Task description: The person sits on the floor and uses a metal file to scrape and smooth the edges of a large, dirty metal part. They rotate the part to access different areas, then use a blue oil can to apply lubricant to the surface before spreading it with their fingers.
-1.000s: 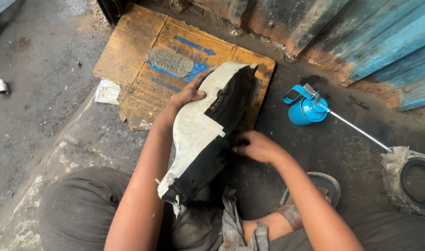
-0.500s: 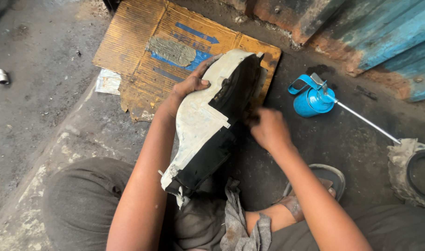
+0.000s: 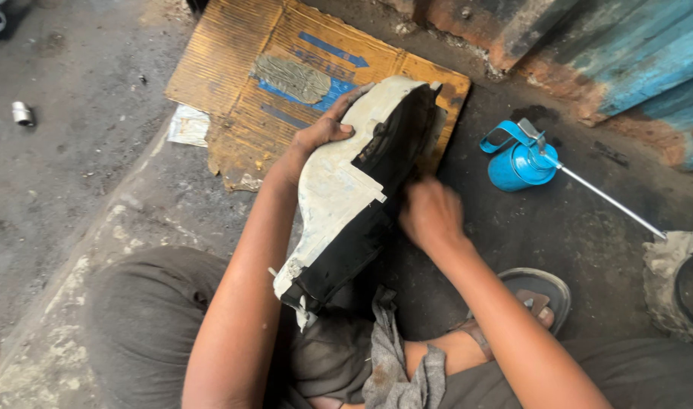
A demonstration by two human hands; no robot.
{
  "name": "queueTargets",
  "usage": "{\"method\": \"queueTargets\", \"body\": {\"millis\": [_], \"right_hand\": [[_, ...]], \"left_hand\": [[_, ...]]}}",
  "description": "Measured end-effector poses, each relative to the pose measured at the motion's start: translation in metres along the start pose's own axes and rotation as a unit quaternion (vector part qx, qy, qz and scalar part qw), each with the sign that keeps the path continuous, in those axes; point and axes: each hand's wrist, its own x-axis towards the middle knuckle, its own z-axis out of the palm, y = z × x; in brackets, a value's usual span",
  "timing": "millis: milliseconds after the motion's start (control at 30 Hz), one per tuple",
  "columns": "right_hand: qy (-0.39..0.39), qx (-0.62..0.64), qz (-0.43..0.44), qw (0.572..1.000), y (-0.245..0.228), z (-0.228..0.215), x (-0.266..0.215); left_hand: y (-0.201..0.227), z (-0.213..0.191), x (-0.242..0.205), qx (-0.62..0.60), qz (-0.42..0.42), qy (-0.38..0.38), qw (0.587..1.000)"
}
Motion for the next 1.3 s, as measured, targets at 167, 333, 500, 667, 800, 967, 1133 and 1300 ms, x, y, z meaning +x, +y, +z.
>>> {"method": "queueTargets", "body": {"millis": [167,333,500,667,800,967,1133,1300], "right_hand": [[-0.027,0.012,0.151,0.988,0.002,-0.006,0.017],[0.062,-0.006,0.039,0.997,-0.008,0.005,0.007],[-0.108,0.087,0.151,0.979,0.011,-0.009,0.025],[0.116,-0.065,0.135,0.982,0.006,0.004,0.017],[-0.097,0.074,0.103,0.987,0.004,0.011,0.020],[0.112,0.083,0.244,0.960,-0.012,-0.036,0.022],[0.067,0.017,0.132,0.989,-0.001,-0.012,0.016],[0.122,0.079,0.170,0.975,0.016,-0.025,0.012]], "left_hand": [[0.041,0.024,-0.002,-0.027,-0.002,-0.009,1.000],[0.106,0.073,-0.037,-0.039,-0.055,0.072,0.995],[0.115,0.072,-0.034,-0.096,-0.053,0.044,0.993],[0.111,0.076,-0.034,-0.002,-0.070,0.075,0.995],[0.109,0.067,-0.025,0.008,-0.027,0.031,0.999],[0.123,0.083,-0.036,0.003,-0.095,0.092,0.991],[0.132,0.082,-0.036,-0.020,-0.066,0.061,0.996],[0.127,0.085,-0.037,0.010,-0.101,0.096,0.990]]}}
